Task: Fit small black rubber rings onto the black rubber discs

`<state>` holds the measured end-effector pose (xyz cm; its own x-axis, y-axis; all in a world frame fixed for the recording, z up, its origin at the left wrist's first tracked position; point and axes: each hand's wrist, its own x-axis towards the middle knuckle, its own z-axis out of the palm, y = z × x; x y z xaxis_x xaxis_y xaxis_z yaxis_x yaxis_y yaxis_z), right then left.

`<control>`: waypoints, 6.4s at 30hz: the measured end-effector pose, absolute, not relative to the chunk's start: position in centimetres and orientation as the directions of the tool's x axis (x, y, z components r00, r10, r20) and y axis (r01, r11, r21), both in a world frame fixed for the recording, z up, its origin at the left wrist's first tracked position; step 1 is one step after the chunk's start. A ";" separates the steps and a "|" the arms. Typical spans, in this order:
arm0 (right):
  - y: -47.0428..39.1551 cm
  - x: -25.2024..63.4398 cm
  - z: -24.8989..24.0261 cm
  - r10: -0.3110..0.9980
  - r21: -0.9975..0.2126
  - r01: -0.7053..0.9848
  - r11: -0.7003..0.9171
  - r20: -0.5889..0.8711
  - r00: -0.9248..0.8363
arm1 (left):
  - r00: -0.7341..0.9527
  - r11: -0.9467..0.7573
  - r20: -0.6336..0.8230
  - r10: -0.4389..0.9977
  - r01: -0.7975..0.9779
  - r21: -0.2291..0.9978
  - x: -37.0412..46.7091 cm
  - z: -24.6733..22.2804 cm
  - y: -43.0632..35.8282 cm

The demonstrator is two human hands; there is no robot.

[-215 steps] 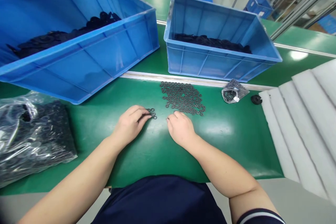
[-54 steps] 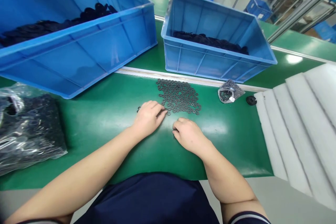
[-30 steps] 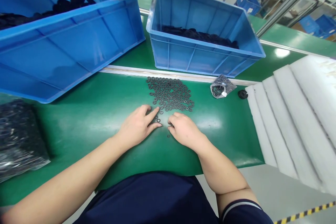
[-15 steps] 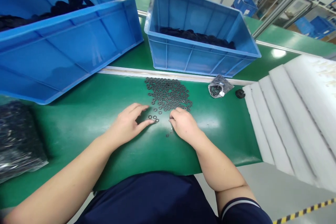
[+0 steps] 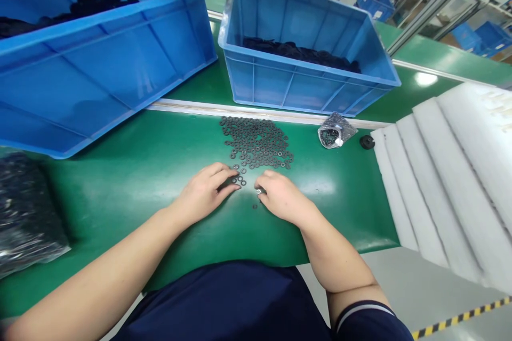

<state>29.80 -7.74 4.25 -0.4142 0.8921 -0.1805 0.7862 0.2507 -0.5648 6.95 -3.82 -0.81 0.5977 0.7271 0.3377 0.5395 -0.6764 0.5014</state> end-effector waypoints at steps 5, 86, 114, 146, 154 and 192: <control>-7.6 30.1 4.2 0.893 -0.563 0.787 0.254 -0.175 -0.414 | 0.691 -0.745 0.334 0.641 0.454 0.489 7.6 0.6 -6.2; -7.5 30.5 4.5 0.890 -0.506 0.815 0.281 -0.180 -0.418 | 0.598 -0.684 0.377 0.707 0.445 0.578 6.8 -1.1 -3.9; -6.6 29.7 2.2 0.948 -0.487 0.828 0.277 -0.004 -0.319 | 0.615 -0.697 0.328 0.717 0.650 0.303 8.9 0.4 -8.3; -6.2 26.3 0.2 0.951 -0.656 0.690 0.305 0.169 -0.259 | 0.725 -0.679 0.113 0.680 0.563 0.472 6.4 1.4 -6.4; -6.2 24.9 0.5 0.995 -0.637 0.765 0.095 0.065 -0.070 | 0.646 -0.566 0.039 0.763 0.636 0.525 5.0 1.2 -4.6; -6.8 27.5 0.8 0.941 -0.572 0.753 0.326 0.117 -0.319 | 0.579 -0.510 0.149 0.801 0.531 0.677 6.9 0.8 -2.6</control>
<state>27.49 -6.77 0.76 -0.3187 0.9406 0.1173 0.7527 0.3264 -0.5717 6.89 -2.64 0.85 0.5794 0.8013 0.1493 0.5309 -0.5100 0.6768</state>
